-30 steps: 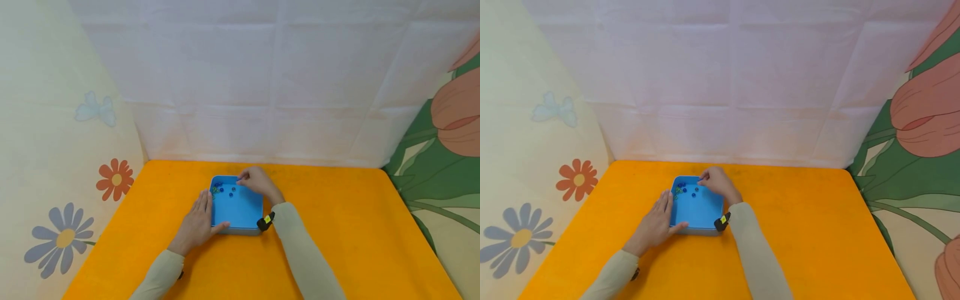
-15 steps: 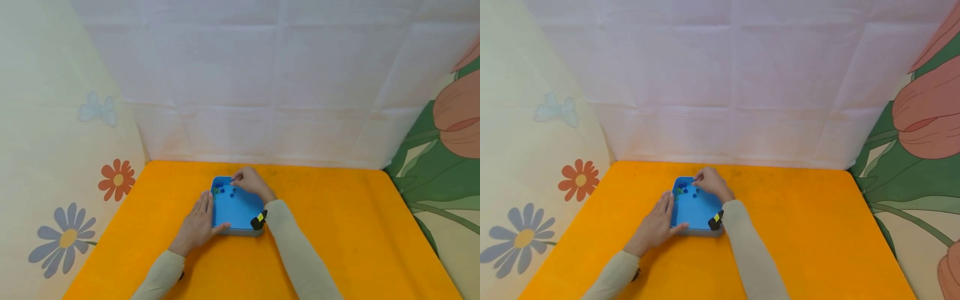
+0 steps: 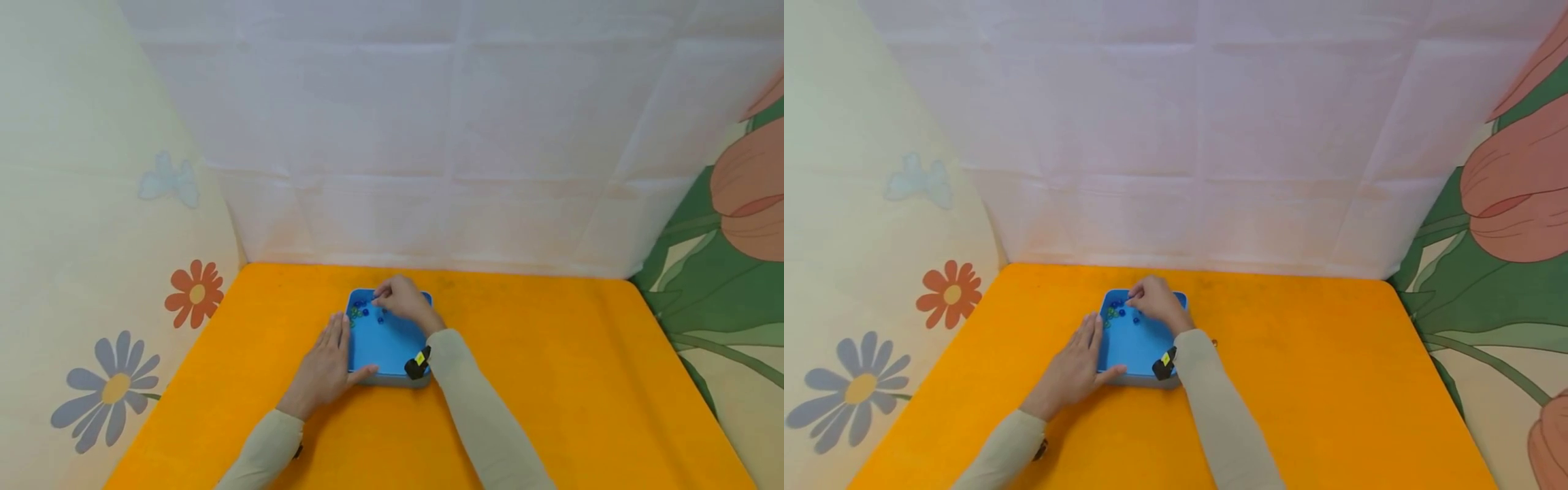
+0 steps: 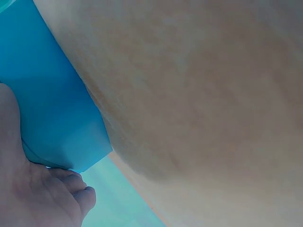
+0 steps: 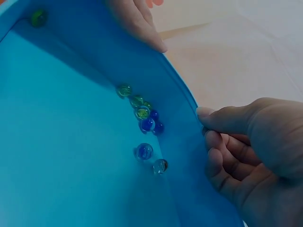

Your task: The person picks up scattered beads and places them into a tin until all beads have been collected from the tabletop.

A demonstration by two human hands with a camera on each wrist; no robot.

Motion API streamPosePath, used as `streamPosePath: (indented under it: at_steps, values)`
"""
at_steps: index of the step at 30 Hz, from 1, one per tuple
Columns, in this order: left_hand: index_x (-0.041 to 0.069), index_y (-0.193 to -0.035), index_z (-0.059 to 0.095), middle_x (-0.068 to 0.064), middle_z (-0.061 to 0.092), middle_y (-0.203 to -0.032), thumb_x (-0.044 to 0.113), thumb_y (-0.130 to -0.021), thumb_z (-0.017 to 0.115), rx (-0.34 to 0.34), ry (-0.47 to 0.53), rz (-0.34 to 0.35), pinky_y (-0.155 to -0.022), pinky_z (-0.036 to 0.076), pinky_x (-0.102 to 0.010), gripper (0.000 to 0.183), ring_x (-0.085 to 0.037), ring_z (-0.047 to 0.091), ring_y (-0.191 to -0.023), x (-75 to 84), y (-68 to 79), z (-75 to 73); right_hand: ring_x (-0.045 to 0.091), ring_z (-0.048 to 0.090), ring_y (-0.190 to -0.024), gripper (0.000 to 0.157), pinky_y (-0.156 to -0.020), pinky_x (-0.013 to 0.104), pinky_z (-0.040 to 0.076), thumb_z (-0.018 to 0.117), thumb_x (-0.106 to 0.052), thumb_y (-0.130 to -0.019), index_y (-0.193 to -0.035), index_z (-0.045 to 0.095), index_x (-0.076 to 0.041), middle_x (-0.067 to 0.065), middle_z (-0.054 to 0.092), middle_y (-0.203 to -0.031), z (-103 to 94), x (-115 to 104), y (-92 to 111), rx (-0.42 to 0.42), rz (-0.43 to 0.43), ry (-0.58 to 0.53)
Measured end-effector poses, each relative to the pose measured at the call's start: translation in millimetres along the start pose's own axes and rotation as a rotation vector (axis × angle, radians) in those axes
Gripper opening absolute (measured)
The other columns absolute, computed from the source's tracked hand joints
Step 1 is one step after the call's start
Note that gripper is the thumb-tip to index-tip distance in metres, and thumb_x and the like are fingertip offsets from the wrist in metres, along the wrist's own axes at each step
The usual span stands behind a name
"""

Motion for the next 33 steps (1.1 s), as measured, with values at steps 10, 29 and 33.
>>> streamPosePath:
  at_steps: [10,29,33]
  values:
    - [-0.008,-0.164,0.016,-0.029,0.017,-0.174,0.079,-0.094,0.051,0.006,-0.002,0.002,-0.129,0.032,-0.055,0.117,-0.044,0.022,-0.162,2.7,0.5,-1.4,0.020,0.064,-0.087,0.020,-0.080,0.032,0.060,0.069,-0.019,-0.103,-0.117,0.077,-0.006,0.008,0.073,-0.099,1.9,1.7,-0.9,-0.013,-0.001,-0.004]
    - [-0.009,-0.163,0.018,-0.030,0.017,-0.173,0.078,-0.095,0.051,-0.006,0.011,0.005,-0.130,0.029,-0.055,0.116,-0.045,0.022,-0.162,2.7,-1.2,-0.2,0.021,0.066,-0.091,0.024,-0.083,0.035,0.060,0.069,-0.020,-0.103,-0.121,0.077,-0.006,0.007,0.074,-0.102,-10.8,4.5,5.0,0.008,0.015,-0.013]
    - [-0.009,-0.164,0.017,-0.030,0.018,-0.173,0.079,-0.095,0.051,-0.011,0.019,0.000,-0.129,0.030,-0.055,0.117,-0.045,0.022,-0.162,2.0,-1.3,0.3,0.021,0.065,-0.092,0.026,-0.084,0.034,0.060,0.069,-0.022,-0.103,-0.122,0.076,-0.006,0.007,0.074,-0.104,-18.3,6.4,10.6,0.018,0.007,-0.017]
Point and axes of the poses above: each hand's wrist, its own y-axis away from the middle knuckle, its own z-axis out of the palm, x = y × z, the point moved 10 cm from there along -y, towards the middle knuckle
